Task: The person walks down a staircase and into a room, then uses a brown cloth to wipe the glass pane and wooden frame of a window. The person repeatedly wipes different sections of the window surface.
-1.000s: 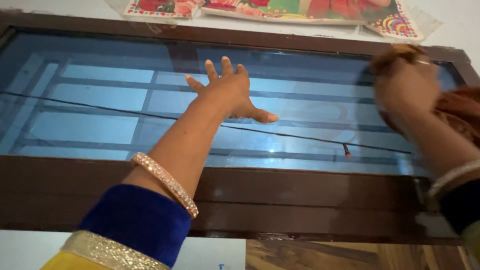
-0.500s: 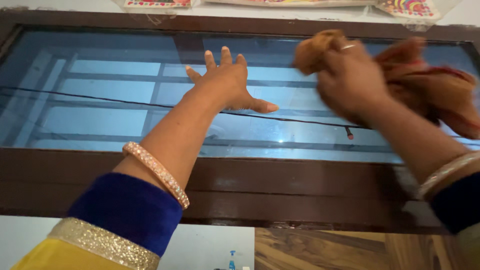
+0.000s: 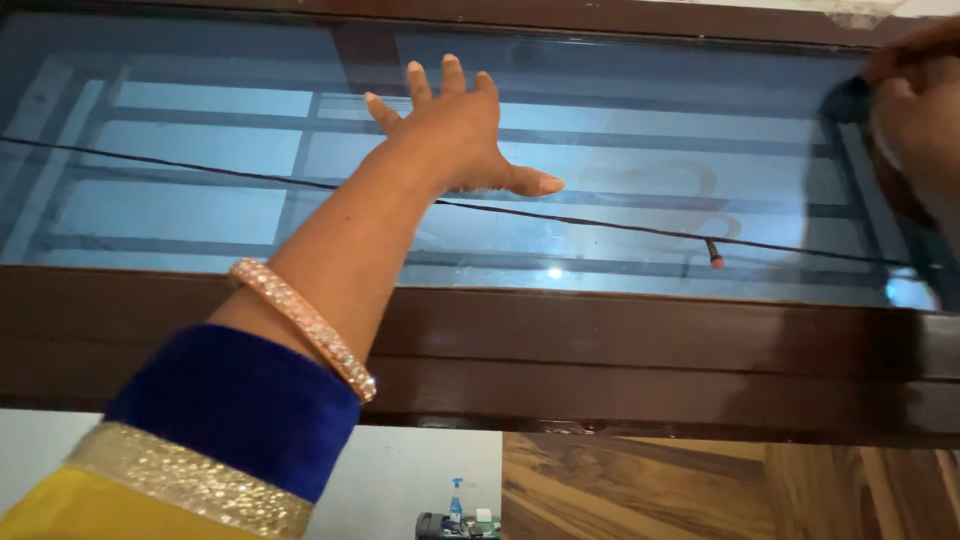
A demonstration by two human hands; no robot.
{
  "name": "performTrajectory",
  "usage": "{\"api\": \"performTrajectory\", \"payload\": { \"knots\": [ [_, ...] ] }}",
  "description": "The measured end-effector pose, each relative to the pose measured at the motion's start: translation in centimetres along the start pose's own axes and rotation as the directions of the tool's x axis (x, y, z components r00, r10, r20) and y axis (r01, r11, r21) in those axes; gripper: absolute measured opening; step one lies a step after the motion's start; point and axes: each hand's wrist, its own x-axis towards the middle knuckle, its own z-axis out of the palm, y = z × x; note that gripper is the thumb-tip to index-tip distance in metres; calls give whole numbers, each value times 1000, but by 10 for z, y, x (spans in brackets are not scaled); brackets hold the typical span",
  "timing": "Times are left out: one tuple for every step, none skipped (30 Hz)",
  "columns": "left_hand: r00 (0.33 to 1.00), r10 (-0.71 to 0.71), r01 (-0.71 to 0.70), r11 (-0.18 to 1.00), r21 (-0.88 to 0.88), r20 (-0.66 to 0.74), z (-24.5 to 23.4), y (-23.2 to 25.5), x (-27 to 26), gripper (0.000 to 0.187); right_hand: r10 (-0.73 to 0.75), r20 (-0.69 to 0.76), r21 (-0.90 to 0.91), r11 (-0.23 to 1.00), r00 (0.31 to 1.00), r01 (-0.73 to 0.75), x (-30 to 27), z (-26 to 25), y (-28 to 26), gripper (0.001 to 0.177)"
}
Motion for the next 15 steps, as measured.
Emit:
{"api": "performTrajectory", "payload": {
  "knots": [
    [1000,1,-1,1000,3,-3,0,0,0,137,-20,-12,5,1000,1000,20,1,-1,-20,44],
    [1000,3,-3,1000,5,-6,1,0,-1,137,-65,-37,11,998,997,65,0,-3,-45,45],
    [1000,6,-6,1000,7,-9,1,0,-2,137,-115,-60,24,993,992,117,-1,-7,-75,45],
    [1000,1,-1,1000,8,-10,1,0,-2,138,-190,-87,43,980,978,194,-6,-13,-108,46],
    [1000,-3,3,1000,10,-12,0,0,-4,138,-200,-21,136,970,979,202,-18,-17,-145,46],
    [1000,-6,6,1000,14,-11,0,0,-5,138,-229,-29,171,958,973,231,-26,-26,-184,50],
    [1000,-16,16,1000,16,4,-1,1,-5,139,-356,-101,276,887,929,370,-38,-37,-211,43],
    [1000,-26,26,999,22,16,-3,1,-6,140,-428,-122,328,834,895,444,-51,-46,-239,41],
    [999,-37,36,999,28,28,-6,1,-6,140,-497,-147,376,772,855,513,-62,-56,-258,40],
    [999,-39,38,999,34,35,-7,2,-6,138,-527,-132,422,737,839,529,-69,-64,-261,41],
    [998,-41,40,998,40,41,-8,3,-6,136,-558,-119,467,699,821,542,-73,-69,-263,42],
    [998,-48,46,998,46,47,-8,2,-6,134,-591,-108,513,656,799,554,-75,-68,-265,43],
    [998,-48,47,998,39,44,-8,2,-6,136,-579,-113,418,710,808,567,-72,-68,-254,44],
    [998,-50,48,998,34,39,-7,2,-6,137,-567,-122,318,755,815,573,-65,-68,-234,45],
    [998,-51,50,998,28,35,-7,1,-5,139,-555,-131,215,793,821,570,-59,-63,-221,46]
  ]
}}
